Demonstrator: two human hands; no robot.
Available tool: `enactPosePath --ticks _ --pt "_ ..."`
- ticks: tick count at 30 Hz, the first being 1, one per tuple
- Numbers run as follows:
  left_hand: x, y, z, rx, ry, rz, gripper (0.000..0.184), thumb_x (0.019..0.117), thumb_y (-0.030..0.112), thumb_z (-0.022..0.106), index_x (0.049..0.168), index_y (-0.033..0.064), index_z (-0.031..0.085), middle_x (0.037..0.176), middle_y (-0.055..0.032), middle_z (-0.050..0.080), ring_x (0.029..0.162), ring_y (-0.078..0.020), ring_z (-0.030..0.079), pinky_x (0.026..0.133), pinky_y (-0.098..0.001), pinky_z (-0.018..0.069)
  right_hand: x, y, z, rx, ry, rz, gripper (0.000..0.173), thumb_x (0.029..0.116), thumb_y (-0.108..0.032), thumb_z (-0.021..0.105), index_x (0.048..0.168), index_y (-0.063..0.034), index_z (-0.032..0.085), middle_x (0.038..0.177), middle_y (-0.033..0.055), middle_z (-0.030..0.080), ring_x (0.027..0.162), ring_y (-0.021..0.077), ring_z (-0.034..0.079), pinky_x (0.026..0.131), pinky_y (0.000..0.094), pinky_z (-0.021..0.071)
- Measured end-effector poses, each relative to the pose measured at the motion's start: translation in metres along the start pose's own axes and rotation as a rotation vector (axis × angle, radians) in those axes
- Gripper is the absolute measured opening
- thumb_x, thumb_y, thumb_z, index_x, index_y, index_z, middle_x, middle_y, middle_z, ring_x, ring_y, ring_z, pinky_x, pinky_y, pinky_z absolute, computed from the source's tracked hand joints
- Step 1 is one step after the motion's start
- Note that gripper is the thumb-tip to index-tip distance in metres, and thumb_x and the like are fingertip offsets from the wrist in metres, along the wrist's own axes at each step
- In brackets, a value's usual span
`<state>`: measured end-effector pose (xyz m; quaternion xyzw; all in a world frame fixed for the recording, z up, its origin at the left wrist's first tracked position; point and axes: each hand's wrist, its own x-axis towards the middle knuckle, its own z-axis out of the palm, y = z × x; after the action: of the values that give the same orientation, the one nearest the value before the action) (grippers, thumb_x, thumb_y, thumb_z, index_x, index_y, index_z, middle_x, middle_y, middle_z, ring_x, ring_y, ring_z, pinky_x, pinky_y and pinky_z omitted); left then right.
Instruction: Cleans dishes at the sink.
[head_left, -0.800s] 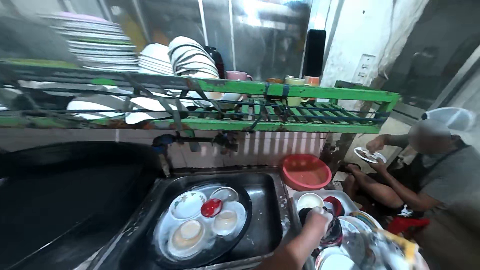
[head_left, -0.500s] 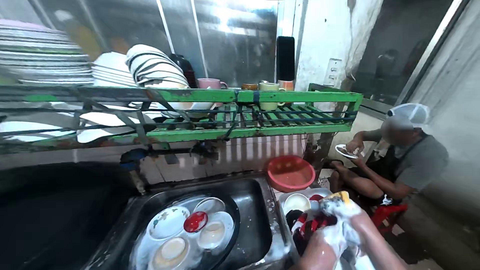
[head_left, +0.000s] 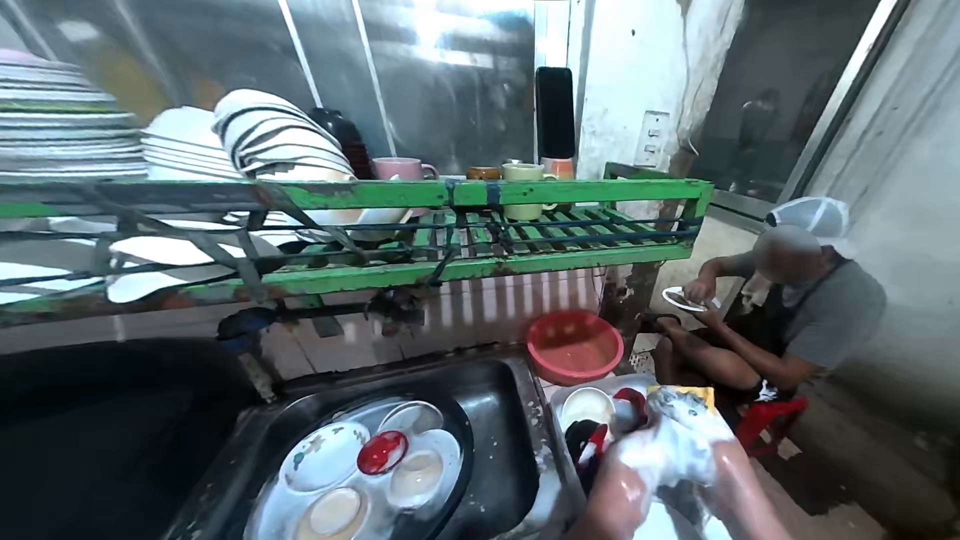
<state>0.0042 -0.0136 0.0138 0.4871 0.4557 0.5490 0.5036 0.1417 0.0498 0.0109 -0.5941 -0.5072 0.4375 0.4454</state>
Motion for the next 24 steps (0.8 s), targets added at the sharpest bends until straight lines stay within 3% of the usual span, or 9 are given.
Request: enactPosePath --ticks 2,4,7,9,11,13,15,20,24 --pt "0.010 -0.007 0.001 -0.135 0.155 -0.072 0.033 0.1015 0.001 0.051 0.133 -0.0080 0.055 0.119 -0.0152 0.065 0.107 -0.0129 0.063 0.096 -0.0282 0.0525 -0.020 0.003 0.017 -0.132 0.135 -0.196 0.059 0.0911 -0.014 0.071 0.141 0.0106 0.049 0.128 0.0264 0.064 0.118 0.0307 0.064 0.104 0.0481 0.0512" --pt "0.015 -0.006 0.002 -0.146 0.213 -0.111 0.029 0.1015 -0.001 0.049 0.128 -0.0056 0.057 0.109 -0.0119 0.065 0.095 -0.0116 0.063 0.085 -0.0268 0.0534 -0.030 0.012 0.030 -0.091 0.218 -0.335 0.064 0.0834 -0.015 0.078 0.135 0.0147 0.053 0.122 0.0270 0.067 0.113 0.0302 0.067 0.101 0.0457 0.0538" --pt "0.009 -0.014 0.005 -0.165 0.125 -0.125 0.034 0.1024 0.004 0.052 0.134 -0.0064 0.055 0.126 -0.0152 0.064 0.114 -0.0142 0.063 0.100 -0.0299 0.0523 -0.020 0.019 0.014 0.134 0.151 -0.099 0.044 0.1024 -0.005 0.048 0.144 0.0095 0.043 0.129 0.0220 0.061 0.114 0.0197 0.063 0.099 0.0370 0.0533" --pt "0.008 -0.013 0.010 -0.210 0.139 -0.166 0.033 0.1031 0.004 0.052 0.135 -0.0061 0.054 0.127 -0.0159 0.063 0.115 -0.0154 0.062 0.100 -0.0318 0.0520 -0.009 0.015 0.009 0.090 0.145 -0.041 0.044 0.1040 -0.006 0.046 0.146 0.0061 0.044 0.134 0.0215 0.060 0.119 0.0211 0.062 0.102 0.0392 0.0517" --pt "0.014 -0.012 0.010 -0.251 0.214 -0.189 0.030 0.1049 0.004 0.048 0.133 -0.0050 0.056 0.121 -0.0150 0.065 0.110 -0.0158 0.063 0.096 -0.0322 0.0531 -0.013 0.015 0.017 -0.063 0.170 -0.209 0.053 0.0939 -0.007 0.061 0.141 0.0113 0.048 0.132 0.0266 0.062 0.123 0.0287 0.061 0.107 0.0444 0.0489" --pt "0.026 -0.008 0.009 -0.369 0.337 -0.196 0.024 0.1060 0.005 0.044 0.121 -0.0016 0.061 0.099 -0.0088 0.066 0.088 -0.0130 0.064 0.079 -0.0298 0.0547 -0.024 0.022 0.030 -0.215 0.202 -0.522 0.050 0.0847 -0.014 0.074 0.126 0.0120 0.063 0.119 0.0256 0.070 0.111 0.0323 0.069 0.100 0.0475 0.0550" --pt "0.037 -0.006 0.000 -0.543 0.379 -0.224 0.024 0.1070 0.011 0.046 0.112 -0.0008 0.066 0.095 -0.0109 0.068 0.086 -0.0178 0.066 0.078 -0.0353 0.0565 -0.032 0.033 0.035 -0.208 0.177 -0.704 0.046 0.0806 -0.007 0.075 0.120 0.0140 0.065 0.118 0.0283 0.070 0.110 0.0336 0.070 0.099 0.0459 0.0553" --pt "0.027 -0.013 -0.008 -0.514 0.281 -0.273 0.022 0.1048 0.011 0.050 0.116 -0.0002 0.066 0.107 -0.0122 0.070 0.098 -0.0198 0.067 0.086 -0.0396 0.0573 -0.006 0.021 0.019 -0.002 0.068 -0.143 0.059 0.0908 -0.011 0.070 0.142 0.0071 0.048 0.127 0.0195 0.065 0.114 0.0197 0.064 0.100 0.0374 0.0539" --pt "0.012 -0.017 0.001 0.023 0.176 -0.238 0.027 0.1040 0.006 0.050 0.127 -0.0060 0.059 0.114 -0.0157 0.064 0.103 -0.0176 0.062 0.092 -0.0332 0.0516 -0.021 0.001 0.019 -0.401 0.017 -0.283 0.063 0.0862 -0.026 0.075 0.136 0.0082 0.057 0.123 0.0267 0.068 0.116 0.0382 0.066 0.102 0.0580 0.0501"
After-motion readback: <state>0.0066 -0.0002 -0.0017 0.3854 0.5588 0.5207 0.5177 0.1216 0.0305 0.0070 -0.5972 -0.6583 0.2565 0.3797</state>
